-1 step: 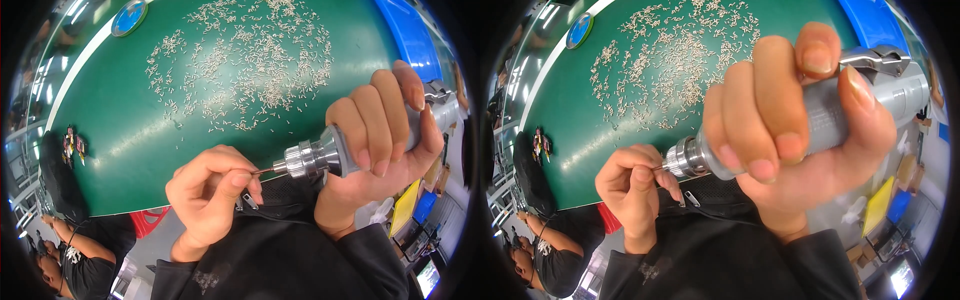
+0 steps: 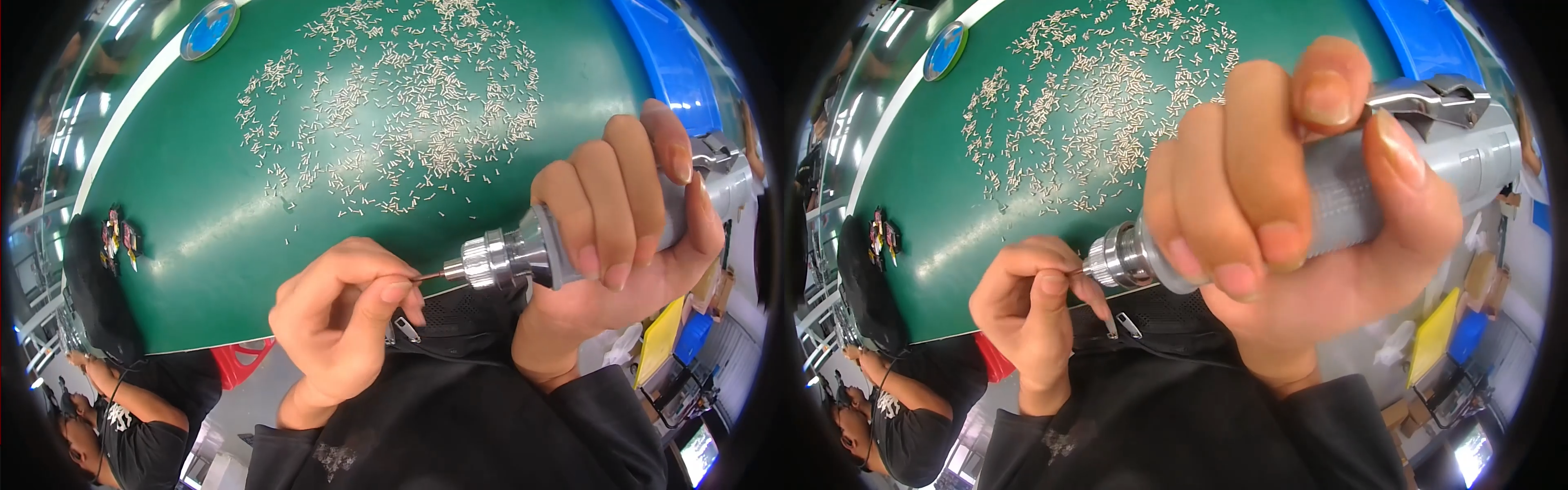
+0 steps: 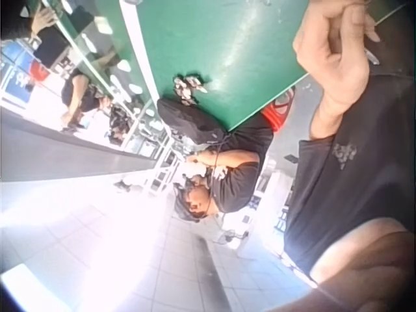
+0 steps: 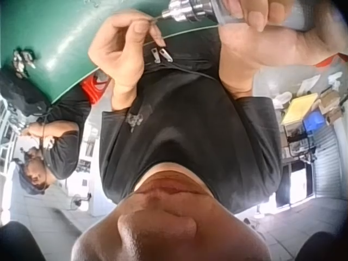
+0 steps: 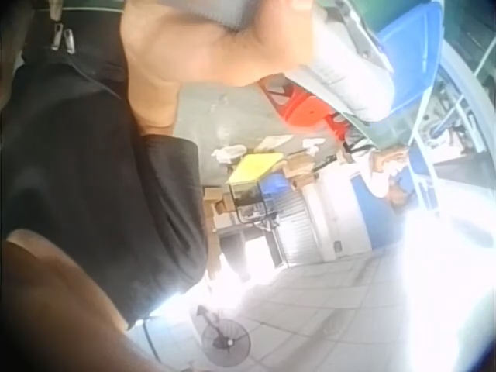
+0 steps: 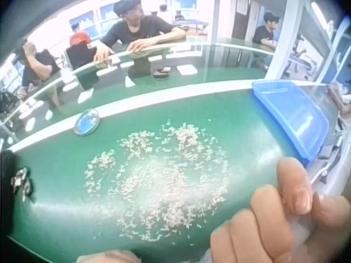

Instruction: Assembling small electronic components using an electric screwdriver at a factory workbench.

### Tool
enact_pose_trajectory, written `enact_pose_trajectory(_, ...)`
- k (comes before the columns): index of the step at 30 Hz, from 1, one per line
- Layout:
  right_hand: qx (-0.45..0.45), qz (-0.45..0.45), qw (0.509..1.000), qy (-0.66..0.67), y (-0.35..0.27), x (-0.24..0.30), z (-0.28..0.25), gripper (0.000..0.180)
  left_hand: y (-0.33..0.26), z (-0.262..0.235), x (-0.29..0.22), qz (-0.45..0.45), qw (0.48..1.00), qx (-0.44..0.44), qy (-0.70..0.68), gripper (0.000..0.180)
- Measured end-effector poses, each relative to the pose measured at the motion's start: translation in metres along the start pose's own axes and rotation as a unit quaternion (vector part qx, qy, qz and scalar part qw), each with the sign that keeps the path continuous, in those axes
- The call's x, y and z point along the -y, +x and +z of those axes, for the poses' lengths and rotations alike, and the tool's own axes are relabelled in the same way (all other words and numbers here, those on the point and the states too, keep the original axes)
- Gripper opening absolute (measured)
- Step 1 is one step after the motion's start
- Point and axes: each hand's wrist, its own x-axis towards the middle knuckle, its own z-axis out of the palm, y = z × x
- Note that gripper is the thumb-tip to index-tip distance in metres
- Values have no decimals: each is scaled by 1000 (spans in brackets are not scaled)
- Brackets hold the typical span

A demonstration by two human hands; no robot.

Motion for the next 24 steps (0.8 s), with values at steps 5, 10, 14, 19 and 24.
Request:
enact_pose_trajectory(5,53,58,993,-88,-2,4,-1,15,0,4,8,130,973,3,192,9)
enact_pose_trajectory(10,25,35,995,-85,-4,5,-4,17,0,6,10,117,971,18,209,12)
enact_pose_trajectory(14,-5,14,998,-57,0,2,-6,16,5,6,9,84,978,28,188,16)
enact_pose_trajectory(19,-22,-2,998,-51,8,11,-2,15,19,8,-4,129,952,54,273,61)
enact_pose_trajectory(24,-101,-36,992,-66,7,13,-11,18,33,-19,-30,123,915,-45,380,49)
